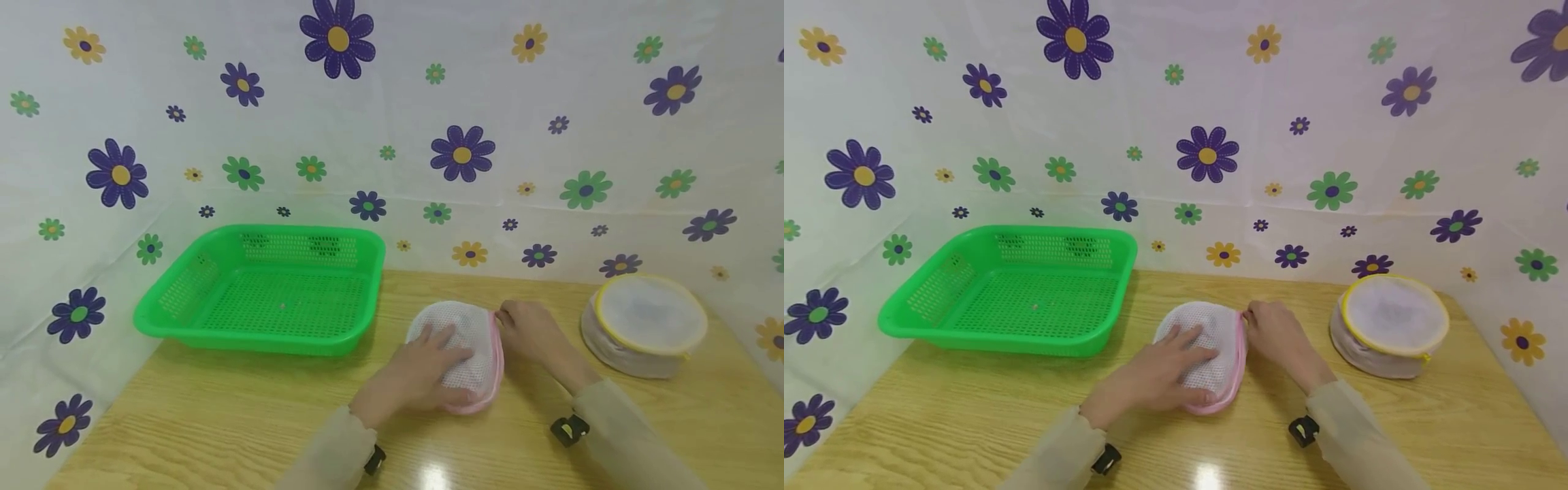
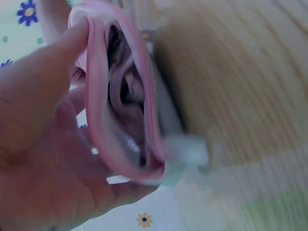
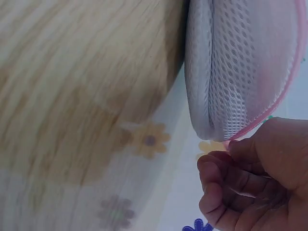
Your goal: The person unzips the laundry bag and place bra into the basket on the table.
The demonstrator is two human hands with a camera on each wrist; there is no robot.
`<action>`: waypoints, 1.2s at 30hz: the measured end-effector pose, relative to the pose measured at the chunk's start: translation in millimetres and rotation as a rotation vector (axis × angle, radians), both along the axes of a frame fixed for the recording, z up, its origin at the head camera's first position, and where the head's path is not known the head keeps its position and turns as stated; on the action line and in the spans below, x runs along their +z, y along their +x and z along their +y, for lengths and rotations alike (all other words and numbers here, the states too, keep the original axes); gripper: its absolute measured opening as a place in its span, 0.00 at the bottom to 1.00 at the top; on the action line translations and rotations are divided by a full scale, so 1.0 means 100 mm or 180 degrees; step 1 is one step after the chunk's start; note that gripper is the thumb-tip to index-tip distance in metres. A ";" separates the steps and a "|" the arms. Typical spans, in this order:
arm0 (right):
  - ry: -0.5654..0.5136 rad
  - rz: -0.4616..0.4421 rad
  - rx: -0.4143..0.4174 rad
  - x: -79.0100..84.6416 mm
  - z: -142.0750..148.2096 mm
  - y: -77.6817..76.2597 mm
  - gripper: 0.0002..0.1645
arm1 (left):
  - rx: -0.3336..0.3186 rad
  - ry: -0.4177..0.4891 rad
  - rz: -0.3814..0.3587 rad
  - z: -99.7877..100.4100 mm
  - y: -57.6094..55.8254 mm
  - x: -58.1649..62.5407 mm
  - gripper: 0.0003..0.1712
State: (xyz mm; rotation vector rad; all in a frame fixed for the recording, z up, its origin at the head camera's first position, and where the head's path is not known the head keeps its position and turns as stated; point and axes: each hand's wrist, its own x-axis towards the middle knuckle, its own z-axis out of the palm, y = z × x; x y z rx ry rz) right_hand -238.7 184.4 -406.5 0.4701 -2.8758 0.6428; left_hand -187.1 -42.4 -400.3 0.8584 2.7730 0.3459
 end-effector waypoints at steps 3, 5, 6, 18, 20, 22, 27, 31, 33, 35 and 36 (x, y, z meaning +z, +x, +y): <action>-0.0102 0.0127 0.0035 0.04 0.02 0.07 0.09 | -0.0100 0.0003 -0.0186 -0.02 0.01 0.02 0.47; -0.0187 0.0231 0.0094 0.07 0.02 0.13 0.08 | -0.0105 0.0016 -0.0227 -0.02 0.01 0.02 0.49; -0.0211 0.0304 0.0150 0.08 0.02 0.16 0.07 | -0.0097 0.0014 -0.0232 -0.02 0.00 0.03 0.49; -0.0239 0.1079 0.0571 0.12 0.04 0.42 0.07 | 0.0179 0.0976 -0.0472 -0.02 -0.07 0.07 0.34; -0.0181 0.1264 0.0601 0.13 0.06 0.45 0.10 | 0.0362 0.1368 -0.0564 -0.02 -0.08 0.08 0.34; -0.0153 0.1461 0.0682 0.15 0.06 0.47 0.13 | 0.0612 0.1751 -0.0676 -0.01 -0.08 0.07 0.34; -0.0277 0.1980 0.0752 0.22 0.08 0.57 0.19 | 0.1278 0.2602 -0.1021 0.01 -0.07 0.03 0.33; -0.0358 0.2202 0.1020 0.29 0.08 0.62 0.20 | 0.1547 0.3321 -0.1585 0.03 -0.05 0.02 0.31; -0.0282 0.2135 0.1236 0.31 0.06 0.63 0.18 | 0.1636 0.3570 -0.1831 0.04 -0.05 0.01 0.30; -0.0154 0.1855 0.1336 0.32 0.03 0.65 0.14 | 0.1700 0.3644 -0.1899 0.05 -0.05 -0.01 0.29; -0.0051 0.1597 0.1306 0.33 0.02 0.66 0.12 | 0.1735 0.3616 -0.1857 0.05 -0.06 -0.03 0.29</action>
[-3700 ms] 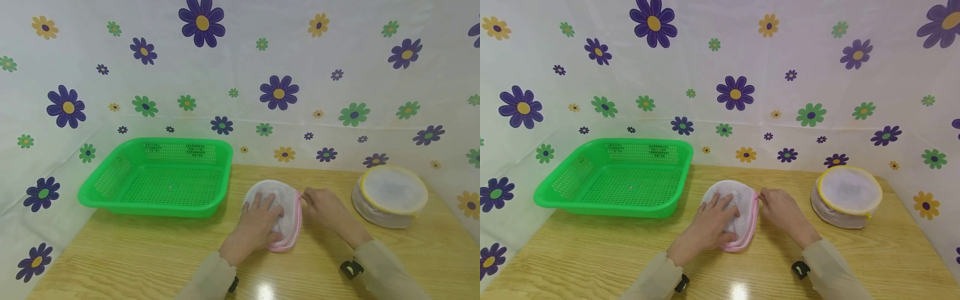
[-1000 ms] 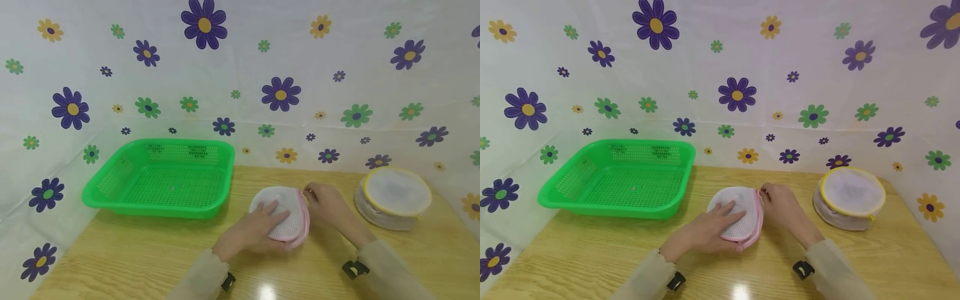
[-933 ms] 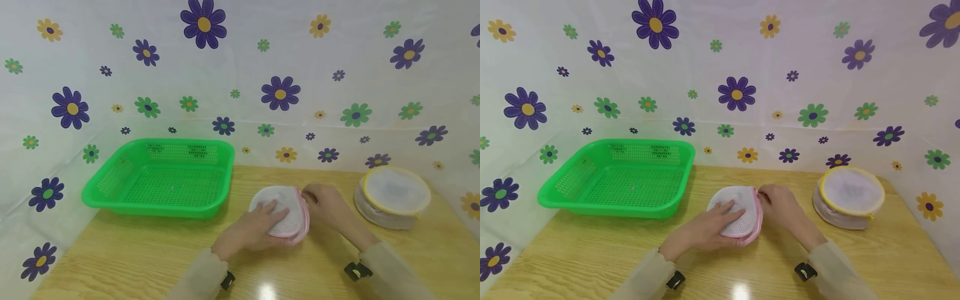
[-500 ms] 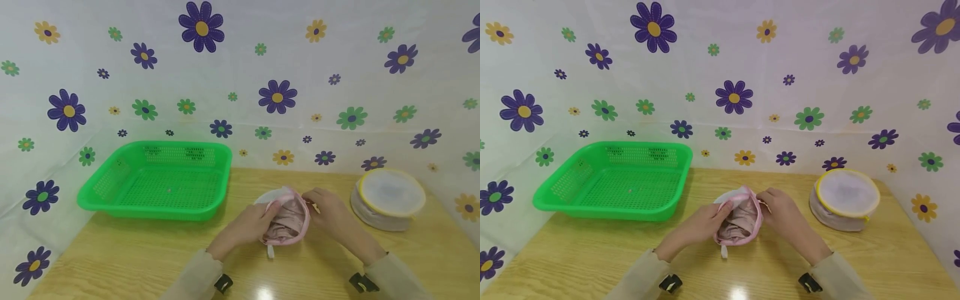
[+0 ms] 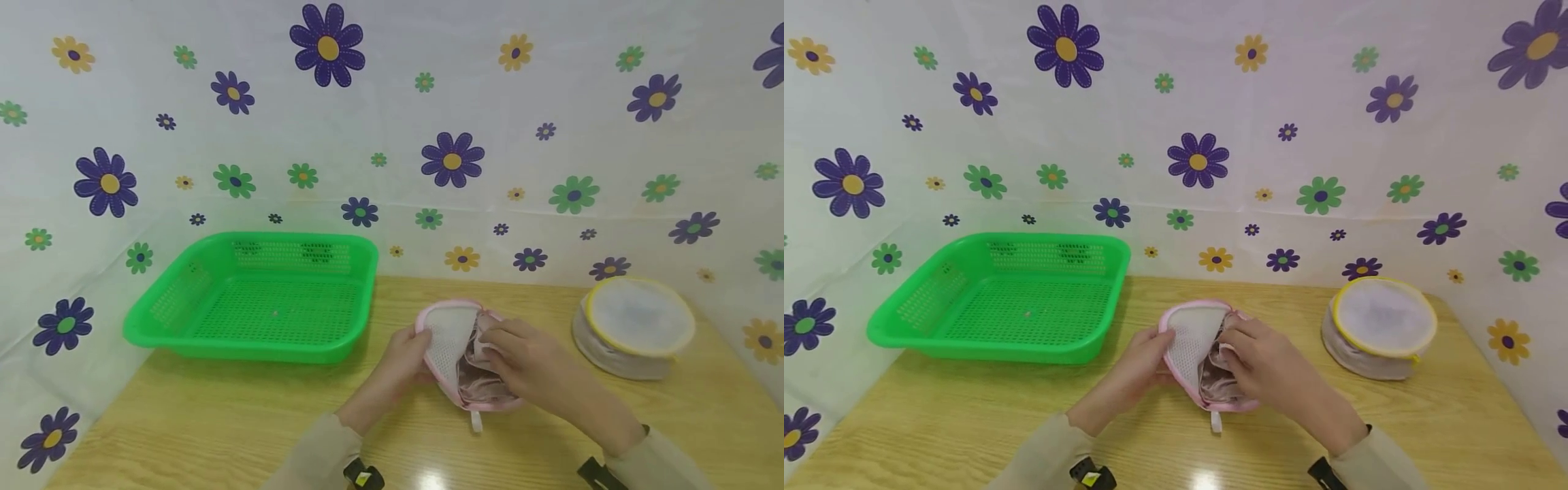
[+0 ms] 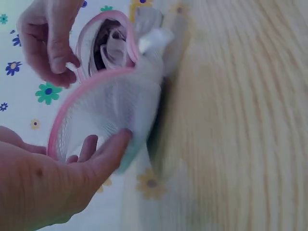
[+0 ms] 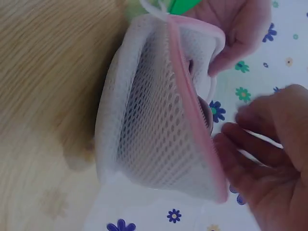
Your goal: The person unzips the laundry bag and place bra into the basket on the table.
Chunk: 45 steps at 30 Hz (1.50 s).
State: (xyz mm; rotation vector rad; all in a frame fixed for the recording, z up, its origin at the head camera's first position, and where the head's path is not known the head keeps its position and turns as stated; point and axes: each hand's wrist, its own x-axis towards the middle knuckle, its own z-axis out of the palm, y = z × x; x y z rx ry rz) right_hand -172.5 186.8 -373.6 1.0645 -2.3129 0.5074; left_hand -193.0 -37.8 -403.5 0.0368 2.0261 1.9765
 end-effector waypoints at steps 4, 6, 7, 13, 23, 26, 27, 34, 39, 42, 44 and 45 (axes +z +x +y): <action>0.0556 -0.0829 -0.0386 -0.04 0.02 0.02 0.15 | -0.0094 -0.1040 0.0788 -0.02 -0.04 -0.11 0.27; 0.0776 -0.0962 -0.0435 -0.09 0.05 0.00 0.19 | -0.0098 -0.1748 0.1317 -0.03 -0.04 -0.15 0.28; 0.0834 -0.0944 -0.0403 -0.12 0.07 -0.01 0.21 | -0.0109 -0.2058 0.1545 -0.03 -0.03 -0.15 0.28; 0.0923 -0.0753 -0.0150 -0.24 0.10 -0.06 0.21 | -0.0121 -0.2754 0.2005 -0.04 -0.01 -0.13 0.29; 0.1017 -0.1489 -0.0012 -0.26 0.16 -0.09 0.41 | -0.0809 -0.3353 0.3178 -0.14 -0.11 -0.04 0.08; 0.0944 -0.1519 0.0101 -0.26 0.19 -0.09 0.40 | -0.0978 -0.3409 0.3079 -0.18 -0.12 -0.03 0.09; 0.0919 -0.1477 0.0133 -0.27 0.19 -0.09 0.37 | -0.1023 -0.3398 0.3029 -0.19 -0.12 -0.03 0.09; 0.0894 -0.1286 0.0119 -0.26 0.17 -0.09 0.23 | -0.1167 -0.3245 0.2659 -0.20 -0.10 -0.03 0.12; 0.1023 -0.1363 0.0012 -0.26 0.12 -0.08 0.25 | -0.1179 -0.3220 0.2465 -0.20 -0.09 -0.03 0.14; 0.1087 -0.1182 0.0016 -0.26 0.07 -0.08 0.21 | -0.1187 -0.3224 0.2408 -0.20 -0.09 -0.03 0.14; 0.1107 -0.1021 0.0013 -0.27 0.05 -0.09 0.18 | -0.1177 -0.3241 0.2387 -0.19 -0.09 -0.03 0.14; 0.1111 -0.0983 0.0003 -0.27 0.04 -0.10 0.16 | -0.1173 -0.3250 0.2375 -0.19 -0.09 -0.03 0.14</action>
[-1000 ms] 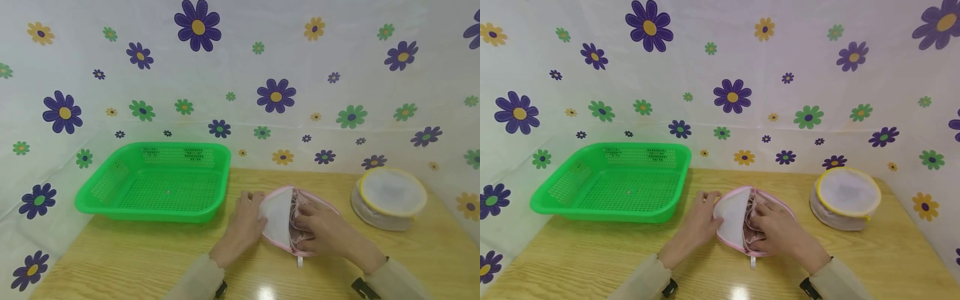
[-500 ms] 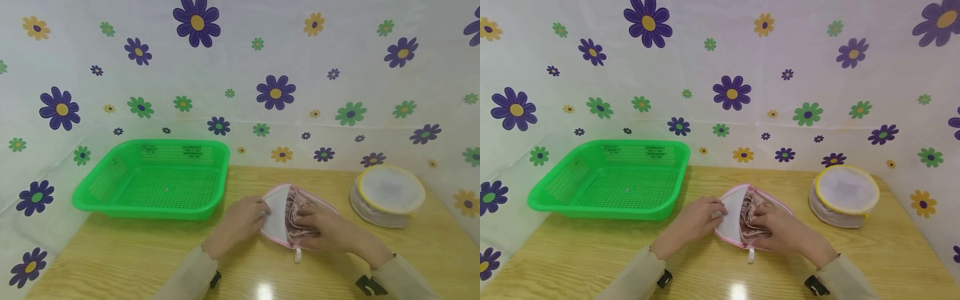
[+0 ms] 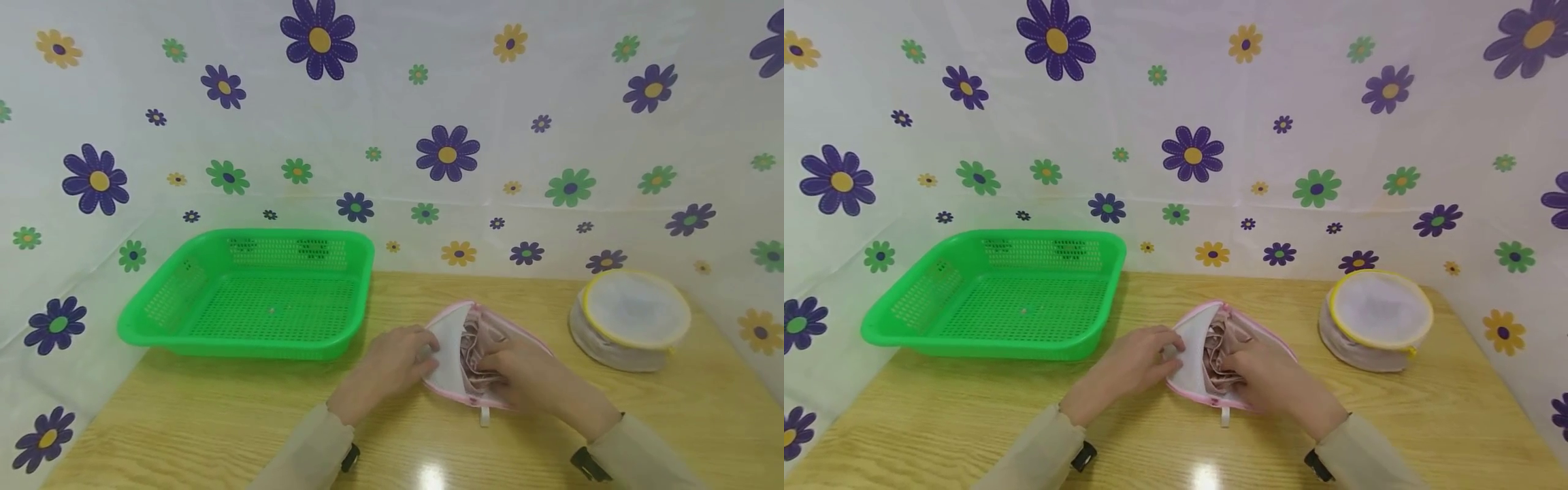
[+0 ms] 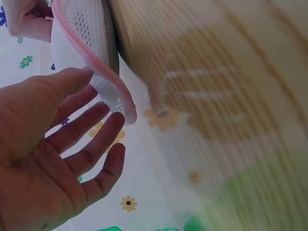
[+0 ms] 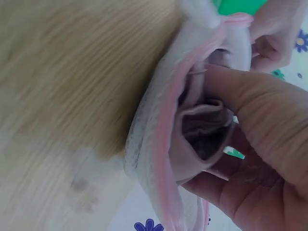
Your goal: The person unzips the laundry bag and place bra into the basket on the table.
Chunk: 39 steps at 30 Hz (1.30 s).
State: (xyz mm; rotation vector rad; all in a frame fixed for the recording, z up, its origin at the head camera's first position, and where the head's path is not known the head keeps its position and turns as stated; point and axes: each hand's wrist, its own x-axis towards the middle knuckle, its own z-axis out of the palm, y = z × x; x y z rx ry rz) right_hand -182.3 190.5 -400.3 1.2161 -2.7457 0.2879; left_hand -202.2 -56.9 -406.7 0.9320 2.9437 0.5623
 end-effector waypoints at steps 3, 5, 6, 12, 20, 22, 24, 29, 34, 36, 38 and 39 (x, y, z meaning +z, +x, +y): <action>0.0052 0.0067 -0.0082 0.00 -0.04 -0.03 0.13 | 0.0025 -0.0033 -0.0004 -0.01 0.00 0.00 0.14; 0.0056 -0.0010 -0.0184 0.00 -0.05 -0.06 0.13 | 0.0031 -0.0038 -0.0021 -0.01 -0.01 -0.01 0.14; 0.0059 -0.0046 -0.0235 0.00 -0.05 -0.07 0.13 | 0.0029 -0.0038 -0.0030 -0.01 -0.01 -0.01 0.14; -0.0268 -0.0282 -0.0335 -0.02 0.02 -0.15 0.14 | 0.0051 -0.0025 -0.0062 -0.02 -0.02 -0.02 0.14; -0.1024 -0.0347 -0.0466 0.07 0.19 -0.14 0.19 | 0.0017 -0.0103 -0.0054 -0.04 -0.03 -0.05 0.14; -0.1128 -0.0377 -0.0608 0.10 0.22 -0.12 0.22 | 0.0002 -0.0108 -0.0056 -0.04 -0.02 -0.05 0.15; -0.1188 -0.0367 -0.0745 0.13 0.25 -0.10 0.23 | -0.0011 -0.0128 -0.0056 -0.05 -0.01 -0.05 0.15; -0.1094 -0.0051 -0.0883 0.15 0.30 -0.07 0.21 | -0.0067 -0.0190 -0.0071 -0.09 0.02 0.05 0.18; -0.0886 0.0318 -0.0827 0.16 0.34 -0.03 0.20 | -0.0081 0.0092 -0.0095 -0.30 0.13 0.30 0.17; -0.0834 0.0387 -0.0816 0.17 0.36 -0.02 0.21 | -0.0063 0.0243 -0.0057 -0.43 0.18 0.40 0.17; -0.0781 0.0377 -0.0840 0.18 0.37 -0.01 0.20 | -0.0030 0.0340 0.0101 -0.57 0.22 0.47 0.16; -0.0746 0.0364 -0.0868 0.19 0.38 -0.01 0.20 | -0.0032 0.0404 0.0214 -0.65 0.24 0.50 0.16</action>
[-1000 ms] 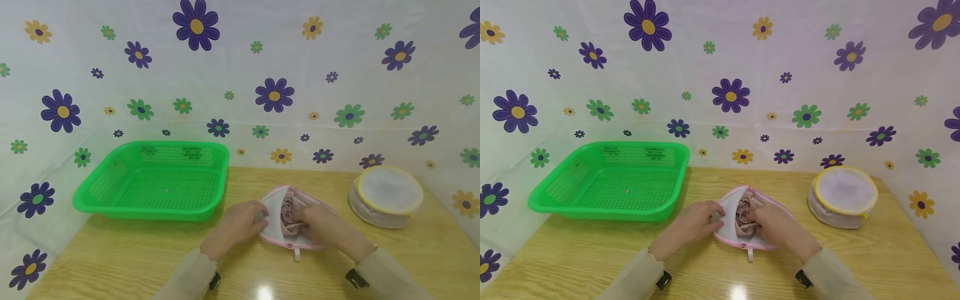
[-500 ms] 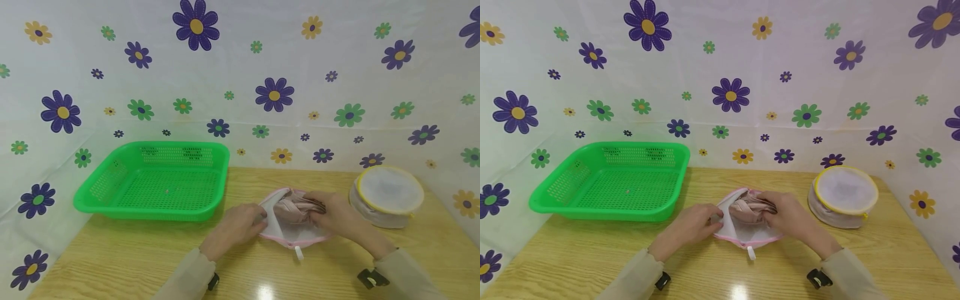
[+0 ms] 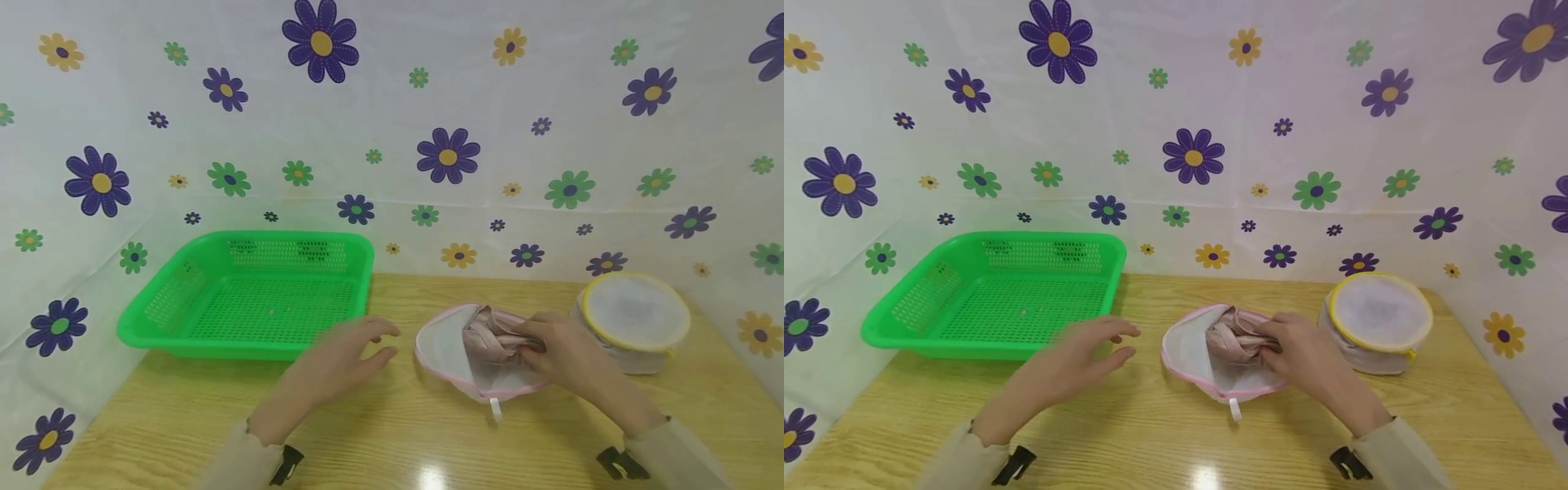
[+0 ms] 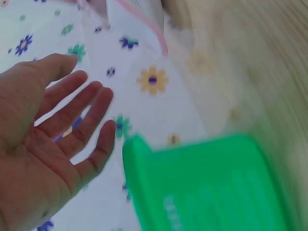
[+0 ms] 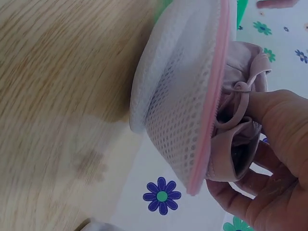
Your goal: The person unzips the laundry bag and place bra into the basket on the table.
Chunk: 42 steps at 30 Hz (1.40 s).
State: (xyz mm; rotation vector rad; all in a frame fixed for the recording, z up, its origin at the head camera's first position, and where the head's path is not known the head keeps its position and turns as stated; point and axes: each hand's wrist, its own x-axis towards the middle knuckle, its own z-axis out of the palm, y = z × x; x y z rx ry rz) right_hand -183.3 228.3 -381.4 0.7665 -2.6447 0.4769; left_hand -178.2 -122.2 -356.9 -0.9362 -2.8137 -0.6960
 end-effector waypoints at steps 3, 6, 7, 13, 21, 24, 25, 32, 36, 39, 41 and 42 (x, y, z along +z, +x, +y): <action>0.0035 -0.0133 -0.0081 0.02 0.01 0.01 0.18 | 0.0033 0.0119 0.0502 -0.25 0.03 0.03 0.15; 0.0013 -0.0196 -0.0120 0.01 0.02 0.02 0.16 | 0.0105 0.0176 0.0882 -0.50 0.03 0.01 0.16; -0.0005 -0.0191 -0.0125 0.00 0.02 0.02 0.16 | 0.0152 0.0151 0.0979 -0.58 0.03 0.00 0.16; -0.0138 0.0271 -0.0071 -0.09 0.04 -0.02 0.16 | 0.0324 -0.0085 0.1085 -0.94 0.05 -0.04 0.17; -0.0377 0.0848 0.0049 -0.18 0.08 -0.23 0.15 | 0.0408 -0.0253 0.1120 -1.10 0.09 -0.06 0.10; -0.0492 0.0907 0.0040 -0.19 0.10 -0.28 0.15 | 0.0405 -0.0277 0.1225 -1.11 0.09 -0.07 0.09; -0.0537 0.0933 0.0028 -0.19 0.11 -0.30 0.15 | 0.0400 -0.0285 0.1262 -1.11 0.09 -0.07 0.09; -0.0868 0.1084 -0.0025 -0.16 0.12 -0.31 0.16 | 0.0364 -0.0282 0.1392 -1.11 0.08 -0.08 0.10; -0.0938 0.1170 0.0000 -0.15 0.12 -0.30 0.16 | 0.0358 -0.0302 0.1380 -1.11 0.08 -0.08 0.09; -0.0969 0.1228 0.0024 -0.15 0.12 -0.29 0.16 | 0.0345 -0.0328 0.1388 -1.12 0.09 -0.09 0.09; -0.0991 0.1259 0.0025 -0.14 0.12 -0.28 0.16 | 0.0342 -0.0339 0.1412 -1.12 0.09 -0.09 0.09; -0.0998 0.1276 0.0020 -0.13 0.11 -0.27 0.16 | 0.0344 -0.0332 0.1431 -1.13 0.09 -0.09 0.10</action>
